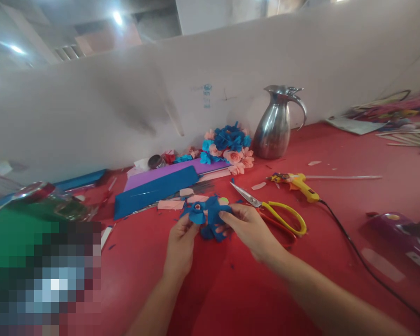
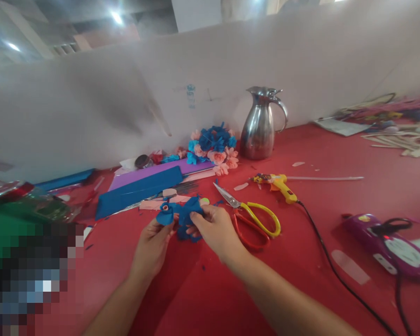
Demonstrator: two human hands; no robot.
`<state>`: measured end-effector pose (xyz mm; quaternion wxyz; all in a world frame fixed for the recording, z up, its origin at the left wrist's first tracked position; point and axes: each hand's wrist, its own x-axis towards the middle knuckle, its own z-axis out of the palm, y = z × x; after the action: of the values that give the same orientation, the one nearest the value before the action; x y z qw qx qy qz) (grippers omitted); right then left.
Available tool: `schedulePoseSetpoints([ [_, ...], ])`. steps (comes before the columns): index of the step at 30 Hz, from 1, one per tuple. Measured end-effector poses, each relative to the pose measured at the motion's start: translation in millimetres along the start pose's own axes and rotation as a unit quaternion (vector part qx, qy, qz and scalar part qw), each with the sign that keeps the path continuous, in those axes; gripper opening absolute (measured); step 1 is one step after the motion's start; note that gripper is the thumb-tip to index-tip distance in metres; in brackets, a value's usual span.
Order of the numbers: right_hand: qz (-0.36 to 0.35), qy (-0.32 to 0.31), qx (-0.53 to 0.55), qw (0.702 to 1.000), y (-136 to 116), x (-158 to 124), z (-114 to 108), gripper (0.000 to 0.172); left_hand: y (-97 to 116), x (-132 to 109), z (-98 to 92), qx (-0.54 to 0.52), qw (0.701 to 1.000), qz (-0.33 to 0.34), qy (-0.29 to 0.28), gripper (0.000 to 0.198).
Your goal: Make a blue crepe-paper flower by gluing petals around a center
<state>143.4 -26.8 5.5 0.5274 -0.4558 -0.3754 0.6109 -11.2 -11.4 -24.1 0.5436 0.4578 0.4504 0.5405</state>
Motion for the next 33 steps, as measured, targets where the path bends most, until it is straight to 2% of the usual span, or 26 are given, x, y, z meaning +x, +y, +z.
schedulePoseSetpoints([
  [3,0.027,-0.008,0.033,0.999,-1.1,0.9,0.7,0.022,1.1,-0.6,0.2,0.024,0.999,0.006,-0.028,0.019],
  [9,0.051,-0.003,0.051,0.997,-3.1,0.1,2.7,0.014,0.1,1.0,-1.3,0.045,0.998,0.016,-0.051,0.013],
  [15,0.051,-0.014,0.041,0.998,-7.1,-1.9,4.1,0.012,-1.8,1.1,-3.2,0.044,0.997,0.001,-0.057,0.015],
  [25,0.049,-0.016,0.037,0.998,-11.5,-4.1,5.3,0.015,1.3,0.4,-4.2,0.052,0.995,0.015,-0.078,0.014],
  [33,0.033,-0.022,0.017,0.999,-14.4,-6.5,6.1,0.016,8.5,-0.6,1.9,0.082,0.991,0.012,-0.104,0.014],
])
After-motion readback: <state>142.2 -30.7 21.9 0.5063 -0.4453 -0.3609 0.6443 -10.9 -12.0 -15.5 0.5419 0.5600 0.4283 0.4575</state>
